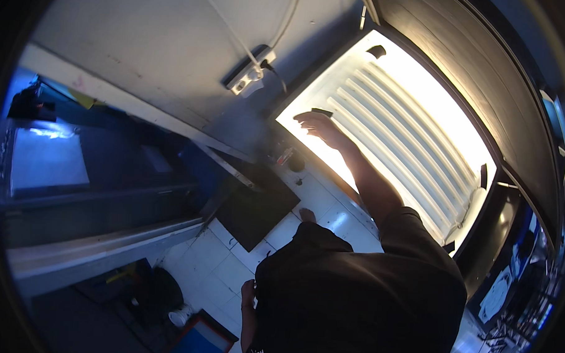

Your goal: The person positions a stencil onto a screen frame, applies tape, and wipes down an exposure unit glass before placing the screen inside a dryer.

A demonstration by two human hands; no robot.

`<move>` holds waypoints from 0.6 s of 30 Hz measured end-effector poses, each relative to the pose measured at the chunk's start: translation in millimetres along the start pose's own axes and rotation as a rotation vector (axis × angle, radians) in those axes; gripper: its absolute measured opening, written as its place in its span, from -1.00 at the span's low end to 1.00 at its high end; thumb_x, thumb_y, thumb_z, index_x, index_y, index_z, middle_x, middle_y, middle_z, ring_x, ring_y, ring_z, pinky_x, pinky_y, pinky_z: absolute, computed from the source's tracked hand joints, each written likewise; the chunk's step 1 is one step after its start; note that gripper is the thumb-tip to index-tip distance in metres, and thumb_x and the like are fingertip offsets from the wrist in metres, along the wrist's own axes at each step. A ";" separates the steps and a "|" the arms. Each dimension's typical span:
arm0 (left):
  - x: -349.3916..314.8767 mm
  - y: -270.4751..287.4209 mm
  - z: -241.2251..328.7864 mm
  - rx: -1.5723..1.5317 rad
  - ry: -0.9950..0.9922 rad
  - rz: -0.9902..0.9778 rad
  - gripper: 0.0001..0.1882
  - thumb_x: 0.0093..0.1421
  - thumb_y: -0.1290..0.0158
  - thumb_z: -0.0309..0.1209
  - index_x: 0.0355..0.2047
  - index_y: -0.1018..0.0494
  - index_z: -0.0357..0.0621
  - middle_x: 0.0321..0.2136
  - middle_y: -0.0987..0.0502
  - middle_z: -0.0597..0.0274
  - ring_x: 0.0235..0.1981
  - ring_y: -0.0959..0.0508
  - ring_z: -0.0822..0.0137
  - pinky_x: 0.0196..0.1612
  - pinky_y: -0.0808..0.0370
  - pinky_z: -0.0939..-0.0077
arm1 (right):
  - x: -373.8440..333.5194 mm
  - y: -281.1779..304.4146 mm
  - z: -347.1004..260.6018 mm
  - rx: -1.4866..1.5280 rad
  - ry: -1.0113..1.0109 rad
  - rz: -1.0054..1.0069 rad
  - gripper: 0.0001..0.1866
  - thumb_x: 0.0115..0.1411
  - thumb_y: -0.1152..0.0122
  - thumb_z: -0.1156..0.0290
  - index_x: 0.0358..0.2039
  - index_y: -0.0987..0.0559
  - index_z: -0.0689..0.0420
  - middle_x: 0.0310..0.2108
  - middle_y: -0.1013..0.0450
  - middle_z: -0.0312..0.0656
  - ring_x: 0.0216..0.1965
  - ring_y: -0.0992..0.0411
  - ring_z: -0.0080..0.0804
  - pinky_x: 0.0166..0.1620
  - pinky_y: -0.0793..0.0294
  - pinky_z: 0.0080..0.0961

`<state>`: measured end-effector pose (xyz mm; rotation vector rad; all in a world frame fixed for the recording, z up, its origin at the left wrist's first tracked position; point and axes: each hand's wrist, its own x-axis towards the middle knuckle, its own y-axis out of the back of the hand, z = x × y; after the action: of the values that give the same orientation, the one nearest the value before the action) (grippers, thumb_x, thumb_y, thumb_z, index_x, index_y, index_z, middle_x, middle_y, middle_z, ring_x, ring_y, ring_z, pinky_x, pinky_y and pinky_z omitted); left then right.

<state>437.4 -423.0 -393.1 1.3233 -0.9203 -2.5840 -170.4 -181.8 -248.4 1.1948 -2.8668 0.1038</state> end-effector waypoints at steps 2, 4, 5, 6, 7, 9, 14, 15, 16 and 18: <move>-12.7 16.7 47.2 -0.522 0.229 0.089 -0.66 0.15 0.16 -0.28 -0.18 -0.35 -0.27 -0.34 -0.47 0.09 -0.42 -0.48 0.27 -0.43 -0.40 0.43 | 37.8 -37.0 -31.2 0.310 -0.193 -0.005 -0.66 0.11 0.08 0.44 -0.07 -0.42 0.15 -0.15 -0.35 -0.28 -0.23 -0.35 -0.55 -0.22 -0.39 -0.60; -24.9 -1.1 6.2 -0.642 0.171 0.180 -0.63 0.17 0.15 -0.22 -0.12 -0.31 -0.23 -0.31 -0.47 0.12 -0.39 -0.48 0.34 -0.45 -0.40 0.52 | 89.4 -92.4 -57.3 0.313 -0.187 -0.123 -0.58 0.10 0.11 0.49 0.03 -0.34 0.12 -0.12 -0.33 -0.23 -0.28 -0.36 -0.56 -0.28 -0.41 -0.61; -21.9 1.4 17.6 -0.729 0.262 0.200 -0.63 0.17 0.15 -0.23 -0.12 -0.32 -0.23 -0.31 -0.47 0.11 -0.38 -0.48 0.34 -0.45 -0.40 0.52 | 119.1 -113.9 -76.7 0.350 -0.087 -0.134 -0.51 0.10 0.13 0.51 0.10 -0.23 0.08 -0.12 -0.32 -0.20 -0.30 -0.36 -0.55 -0.31 -0.41 -0.61; -22.2 4.8 32.0 -0.812 0.352 0.205 -0.63 0.17 0.15 -0.23 -0.13 -0.32 -0.24 -0.31 -0.47 0.11 -0.37 -0.48 0.34 -0.44 -0.40 0.52 | 143.7 -129.6 -91.3 0.385 0.008 -0.133 -0.43 0.10 0.15 0.52 0.18 -0.12 0.05 -0.11 -0.32 -0.17 -0.32 -0.37 -0.54 -0.33 -0.41 -0.61; -24.1 8.6 45.3 -0.770 0.333 0.209 -0.64 0.17 0.15 -0.23 -0.14 -0.34 -0.24 -0.30 -0.46 0.10 -0.33 -0.48 0.33 -0.38 -0.42 0.50 | 163.5 -138.0 -95.1 0.336 0.054 -0.053 -0.40 0.10 0.16 0.53 0.20 -0.04 0.03 -0.11 -0.31 -0.16 -0.33 -0.37 -0.53 -0.33 -0.40 -0.61; -30.3 -7.8 21.0 -0.703 0.225 0.236 -0.65 0.16 0.15 -0.25 -0.16 -0.36 -0.24 -0.30 -0.46 0.11 -0.31 -0.48 0.31 -0.33 -0.43 0.49 | 195.5 -164.4 -102.8 0.257 0.141 0.086 -0.31 0.11 0.17 0.53 0.25 0.11 0.00 -0.11 -0.31 -0.15 -0.36 -0.38 -0.53 -0.34 -0.40 -0.62; -58.0 -89.5 -81.3 0.127 0.056 0.218 -0.60 0.13 0.14 -0.18 -0.23 -0.41 -0.28 -0.32 -0.48 -0.06 -0.31 -0.49 0.05 -0.26 -0.43 0.32 | 202.3 -237.9 -90.2 -0.621 0.037 0.262 -0.21 0.05 0.11 0.52 0.24 0.24 0.02 -0.32 -0.45 -0.02 -0.31 -0.44 -0.15 -0.29 -0.42 -0.31; -64.4 -103.6 -93.2 -0.129 0.061 0.280 -0.59 0.12 0.14 -0.16 -0.25 -0.42 -0.28 -0.35 -0.48 -0.08 -0.33 -0.49 0.02 -0.28 -0.42 0.29 | 198.7 -237.9 -94.3 -0.700 -0.023 0.253 -0.20 0.04 0.09 0.51 0.24 0.24 0.02 -0.34 -0.46 -0.01 -0.29 -0.44 -0.10 -0.27 -0.41 -0.27; -63.5 -106.7 -93.5 -0.241 0.094 0.277 -0.59 0.12 0.14 -0.16 -0.26 -0.42 -0.28 -0.36 -0.48 -0.07 -0.34 -0.49 0.02 -0.29 -0.42 0.29 | 199.0 -230.3 -89.7 -0.795 -0.005 0.226 -0.26 0.03 0.07 0.48 0.21 0.12 0.03 -0.34 -0.46 -0.02 -0.29 -0.44 -0.10 -0.26 -0.41 -0.27; -58.2 -106.2 -85.2 -0.316 0.161 0.246 -0.60 0.12 0.14 -0.16 -0.27 -0.42 -0.29 -0.38 -0.48 -0.07 -0.35 -0.49 0.02 -0.30 -0.41 0.28 | 201.5 -210.0 -60.9 -0.986 0.017 0.170 -0.37 0.01 0.02 0.43 0.16 -0.13 0.03 -0.32 -0.47 -0.04 -0.28 -0.44 -0.09 -0.24 -0.41 -0.26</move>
<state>557.7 -356.7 -448.4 1.2230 -0.5768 -2.2810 -162.6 -467.4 -166.0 0.7090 -2.3919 -1.1230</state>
